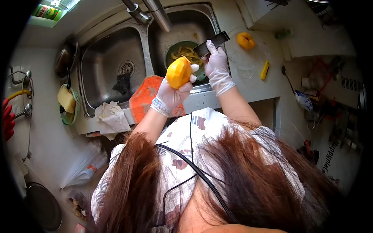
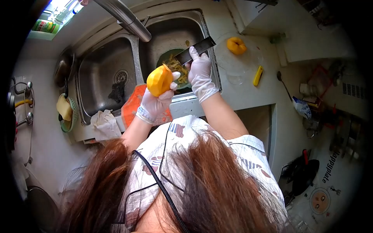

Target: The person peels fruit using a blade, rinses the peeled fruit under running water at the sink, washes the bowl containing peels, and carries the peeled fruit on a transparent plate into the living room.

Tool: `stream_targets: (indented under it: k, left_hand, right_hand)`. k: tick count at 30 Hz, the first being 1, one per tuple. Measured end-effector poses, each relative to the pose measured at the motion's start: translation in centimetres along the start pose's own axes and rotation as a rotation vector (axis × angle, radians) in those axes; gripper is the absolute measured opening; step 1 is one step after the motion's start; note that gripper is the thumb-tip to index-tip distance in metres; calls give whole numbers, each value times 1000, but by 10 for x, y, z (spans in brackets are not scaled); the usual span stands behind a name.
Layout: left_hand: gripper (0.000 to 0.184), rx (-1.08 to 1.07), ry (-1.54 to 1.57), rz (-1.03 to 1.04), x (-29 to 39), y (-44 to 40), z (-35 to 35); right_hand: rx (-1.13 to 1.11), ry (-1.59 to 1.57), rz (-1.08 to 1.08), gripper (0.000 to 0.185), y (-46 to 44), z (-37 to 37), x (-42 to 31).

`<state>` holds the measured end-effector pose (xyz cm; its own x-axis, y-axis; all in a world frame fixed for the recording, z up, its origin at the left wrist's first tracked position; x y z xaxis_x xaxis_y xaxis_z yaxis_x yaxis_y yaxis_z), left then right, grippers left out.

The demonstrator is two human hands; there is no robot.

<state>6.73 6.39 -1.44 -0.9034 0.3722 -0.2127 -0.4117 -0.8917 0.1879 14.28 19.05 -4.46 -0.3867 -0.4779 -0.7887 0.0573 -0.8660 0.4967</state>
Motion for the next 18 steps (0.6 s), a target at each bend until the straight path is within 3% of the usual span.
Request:
stream_targets:
  k: [3, 4, 7, 10, 11, 13, 14, 18]
  left_hand:
    - [47, 28, 118, 24, 7, -2, -12]
    - [45, 14, 98, 33, 9, -2, -14]
    - [47, -83, 102, -33, 2, -1, -5]
    - [49, -105, -35, -82, -1, 3, -7]
    - [49, -114, -81, -94, -2, 4, -9]
    - [55, -144, -239, -59, -1, 6, -6]
    - [57, -116, -252, -33, -2, 6, -3]
    - [57, 42, -288, 28, 11, 8, -14]
  right_hand:
    - [-204, 95, -180, 13, 40, 29, -22]
    - [-304, 15, -330, 16, 56, 48, -32]
    - [-433, 68, -310, 17, 73, 62, -25]
    - [-232, 76, -282, 15, 33, 40, -15]
    - [-132, 45, -253, 16, 15, 27, -6]
    - [96, -49, 120, 20, -5, -4, 26]
    - [30, -234, 264, 24, -17, -9, 49]
    - [-334, -628, 483, 27, 34, 32, 37]
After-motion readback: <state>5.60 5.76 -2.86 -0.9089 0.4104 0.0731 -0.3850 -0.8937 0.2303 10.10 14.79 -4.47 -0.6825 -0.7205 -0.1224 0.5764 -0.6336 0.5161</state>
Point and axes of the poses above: each hand's wrist, its own y-axis away from the middle knuckle, its own z-axis out of the palm, x = y × z, the point moved 9 cm from there along -y, towards the middle knuckle
